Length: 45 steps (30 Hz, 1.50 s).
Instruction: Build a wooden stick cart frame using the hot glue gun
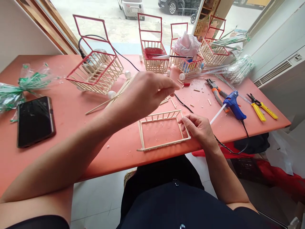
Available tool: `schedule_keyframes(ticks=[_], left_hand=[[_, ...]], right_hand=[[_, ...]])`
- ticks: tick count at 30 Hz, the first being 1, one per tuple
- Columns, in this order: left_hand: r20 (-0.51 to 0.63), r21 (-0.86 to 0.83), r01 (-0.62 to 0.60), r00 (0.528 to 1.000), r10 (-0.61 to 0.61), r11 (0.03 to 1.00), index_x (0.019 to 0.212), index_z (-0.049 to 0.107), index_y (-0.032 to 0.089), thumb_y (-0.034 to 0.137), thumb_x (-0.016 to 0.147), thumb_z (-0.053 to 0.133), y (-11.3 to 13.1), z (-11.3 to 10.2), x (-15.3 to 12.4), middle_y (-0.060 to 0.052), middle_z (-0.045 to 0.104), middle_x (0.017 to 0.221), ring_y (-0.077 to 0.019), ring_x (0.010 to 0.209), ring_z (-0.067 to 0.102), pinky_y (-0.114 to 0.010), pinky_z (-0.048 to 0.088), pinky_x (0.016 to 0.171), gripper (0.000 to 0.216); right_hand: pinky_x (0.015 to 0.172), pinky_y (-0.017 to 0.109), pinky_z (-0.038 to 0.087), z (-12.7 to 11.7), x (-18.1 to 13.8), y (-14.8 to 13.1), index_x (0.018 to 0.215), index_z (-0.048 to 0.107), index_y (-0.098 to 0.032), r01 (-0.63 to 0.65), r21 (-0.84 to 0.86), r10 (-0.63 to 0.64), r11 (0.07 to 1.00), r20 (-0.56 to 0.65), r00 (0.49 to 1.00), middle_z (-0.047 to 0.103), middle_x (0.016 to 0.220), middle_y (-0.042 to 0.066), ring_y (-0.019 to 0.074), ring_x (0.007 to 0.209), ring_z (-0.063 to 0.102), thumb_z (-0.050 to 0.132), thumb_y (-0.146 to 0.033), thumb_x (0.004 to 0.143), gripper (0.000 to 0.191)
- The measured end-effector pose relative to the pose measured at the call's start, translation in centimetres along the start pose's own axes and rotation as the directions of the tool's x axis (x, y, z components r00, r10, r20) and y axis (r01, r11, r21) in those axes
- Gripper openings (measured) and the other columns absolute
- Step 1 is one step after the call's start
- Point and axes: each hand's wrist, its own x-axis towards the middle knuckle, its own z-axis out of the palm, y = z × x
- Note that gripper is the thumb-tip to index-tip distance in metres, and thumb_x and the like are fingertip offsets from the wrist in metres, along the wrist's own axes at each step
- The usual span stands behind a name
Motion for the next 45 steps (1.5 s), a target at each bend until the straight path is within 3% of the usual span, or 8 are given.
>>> schedule_keyframes(ticks=[2, 7, 15, 21, 26, 45], left_hand=[[-0.070, -0.005, -0.010, 0.998, 0.010, 1.000, 0.116, 0.082, 0.019, 0.028, 0.104, 0.061, 0.6, -1.5, -0.2, -0.005, 0.084, 0.099, -0.0191, 0.090, 0.077, -0.035, 0.057, 0.084, 0.026], [-0.063, 0.014, -0.024, 0.998, 0.025, 1.000, 0.106, 0.083, 0.020, 0.027, 0.101, 0.060, 0.9, -2.5, -0.4, -0.001, 0.082, 0.090, -0.0182, 0.088, 0.077, -0.033, 0.058, 0.083, 0.025], [-0.028, 0.036, -0.037, 0.999, 0.038, 0.999, 0.109, 0.083, 0.022, 0.029, 0.100, 0.061, 0.6, -0.9, -0.8, -0.003, 0.080, 0.091, -0.0186, 0.088, 0.076, -0.033, 0.055, 0.081, 0.025], [0.113, 0.096, -0.098, 0.990, 0.087, 0.991, 0.096, 0.082, 0.019, 0.018, 0.095, 0.062, 0.0, 2.3, -1.2, -0.006, 0.080, 0.088, -0.0192, 0.081, 0.073, -0.030, 0.049, 0.073, 0.020], [0.139, 0.134, -0.114, 0.986, 0.096, 0.984, 0.082, 0.079, 0.018, 0.016, 0.094, 0.063, -0.9, 4.6, -1.4, -0.006, 0.077, 0.082, -0.0167, 0.072, 0.067, -0.028, 0.045, 0.068, 0.020], [0.130, 0.076, -0.160, 0.980, 0.150, 0.984, 0.084, 0.081, 0.020, 0.018, 0.099, 0.055, -1.5, 5.5, -1.7, -0.004, 0.069, 0.073, -0.0156, 0.068, 0.062, -0.028, 0.040, 0.064, 0.030]], right_hand=[[0.062, 0.025, 0.048, 0.0, 0.0, -0.1, 0.083, 0.075, -0.018, 0.003, 0.005, -0.003, 1.000, -0.002, 1.000, 0.068, 0.067, 0.001, 0.0131, 0.061, 0.061, 0.067, -0.049, 0.097, 0.035], [0.063, 0.025, 0.049, 0.0, 0.0, -0.1, 0.081, 0.075, -0.018, 0.014, 0.007, -0.014, 1.000, -0.009, 1.000, 0.068, 0.065, 0.001, 0.0132, 0.062, 0.063, 0.067, -0.047, 0.097, 0.035], [0.060, 0.025, 0.046, 0.1, 0.0, 0.4, 0.082, 0.076, -0.017, 0.020, 0.006, -0.020, 1.000, -0.002, 1.000, 0.066, 0.063, 0.000, 0.0120, 0.058, 0.059, 0.065, -0.052, 0.098, 0.040], [0.059, 0.025, 0.044, 0.2, -0.2, 0.6, 0.083, 0.076, -0.016, 0.043, 0.022, -0.043, 0.999, 0.020, 0.999, 0.066, 0.064, -0.001, 0.0107, 0.057, 0.057, 0.064, -0.053, 0.099, 0.042], [0.060, 0.024, 0.045, 0.2, -0.3, 0.4, 0.082, 0.074, -0.017, 0.033, 0.051, -0.035, 0.998, 0.038, 0.999, 0.065, 0.065, -0.001, 0.0106, 0.059, 0.058, 0.064, -0.051, 0.099, 0.040], [0.059, 0.023, 0.042, 0.4, -0.3, 0.4, 0.082, 0.074, -0.016, -0.025, 0.081, 0.022, 0.996, 0.041, 0.999, 0.067, 0.066, -0.001, 0.0096, 0.059, 0.055, 0.063, -0.049, 0.098, 0.038]])
